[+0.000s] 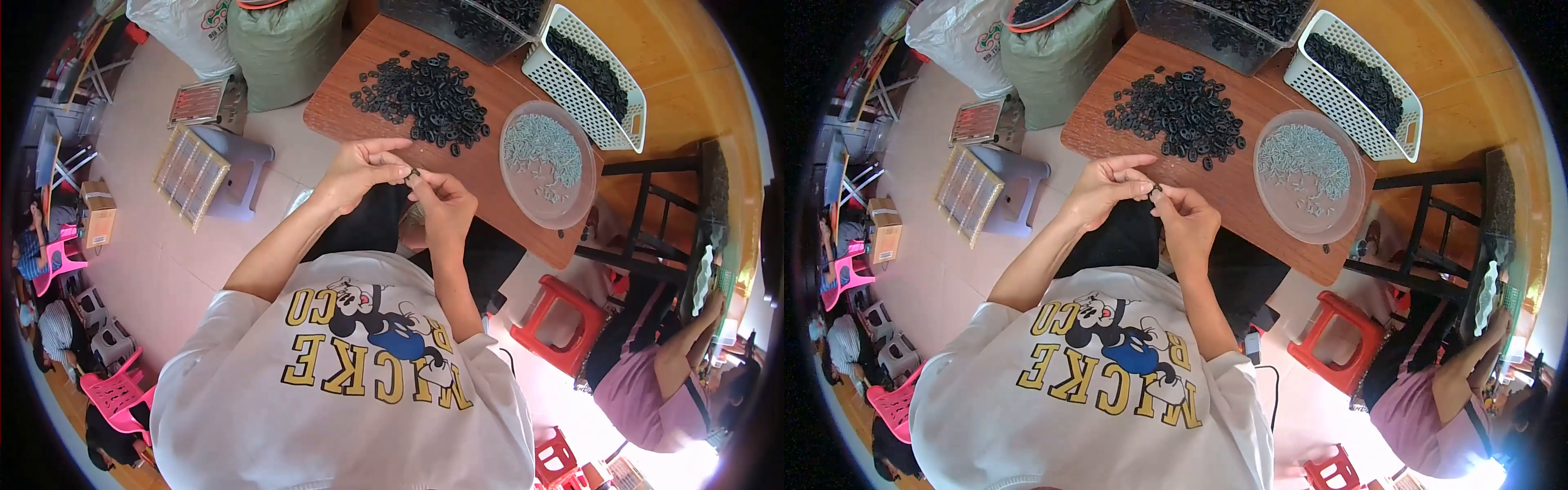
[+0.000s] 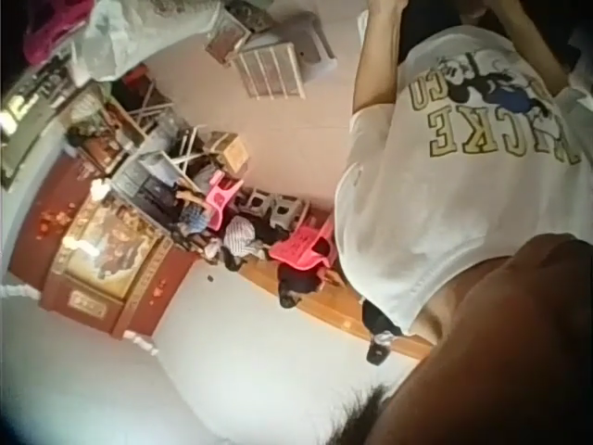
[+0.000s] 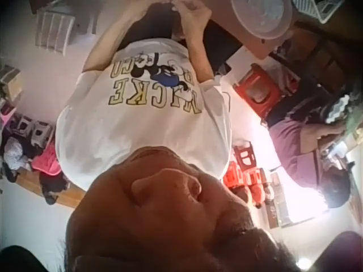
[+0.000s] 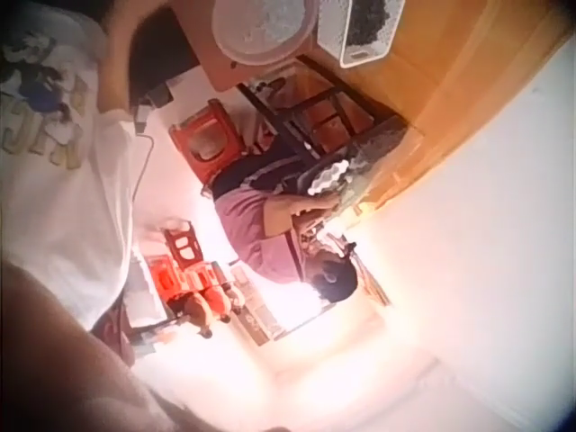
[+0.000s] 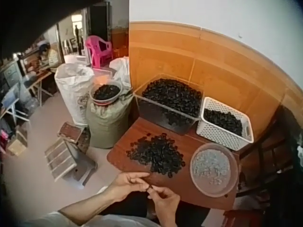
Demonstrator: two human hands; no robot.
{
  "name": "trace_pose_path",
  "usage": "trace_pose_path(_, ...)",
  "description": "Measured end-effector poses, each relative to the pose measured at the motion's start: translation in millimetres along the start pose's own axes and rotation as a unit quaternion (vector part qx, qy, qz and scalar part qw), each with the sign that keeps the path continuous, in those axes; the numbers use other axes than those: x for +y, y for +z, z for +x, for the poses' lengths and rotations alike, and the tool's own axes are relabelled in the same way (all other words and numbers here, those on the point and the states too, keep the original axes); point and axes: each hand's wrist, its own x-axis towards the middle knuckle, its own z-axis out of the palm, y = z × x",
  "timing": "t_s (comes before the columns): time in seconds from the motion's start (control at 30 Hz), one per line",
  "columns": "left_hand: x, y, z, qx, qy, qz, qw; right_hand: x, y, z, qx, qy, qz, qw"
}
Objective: The person assembles small plastic cord locks by picking up components from the table and inserting metal pins into the plastic pieces by hand.
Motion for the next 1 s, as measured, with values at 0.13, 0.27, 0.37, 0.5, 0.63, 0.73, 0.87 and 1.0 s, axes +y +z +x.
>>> trace_pose_path(0.13, 4, 3, 1, 0.019, 0.007, 0.003, 1.0, 1, -5, 2, 0.001, -0.033, 0.02, 0.999)
trace_pose_path(0.27, 6, 5, 5, 0.017, 0.012, 0.024, 0.999, 2, -14, 0, 0.014, -0.033, 0.06, 0.998)
trace_pose_path(0.37, 3, 10, 17, 0.04, 0.08, 0.126, 0.988, 4, -27, 2, 0.05, -0.069, 0.069, 0.994)
trace_pose_path(0.5, -10, 29, 39, 0.052, 0.125, 0.39, 0.911, -3, -46, 0, 0.086, -0.075, 0.109, 0.987)
trace_pose_path(0.63, -13, 46, 61, 0.018, 0.39, 0.584, 0.712, -5, -60, -1, 0.112, -0.075, 0.133, 0.982)
trace_pose_path(0.73, -8, 53, 67, -0.043, 0.357, 0.672, 0.647, -5, -66, -2, 0.123, -0.092, 0.156, 0.976)
trace_pose_path(0.87, -8, 50, 72, -0.089, 0.369, 0.668, 0.641, 0, -73, 0, 0.105, -0.083, 0.169, 0.977)
trace_pose_path(1.0, -9, 50, 69, -0.114, 0.397, 0.605, 0.681, -1, -73, 3, 0.077, -0.065, 0.2, 0.975)
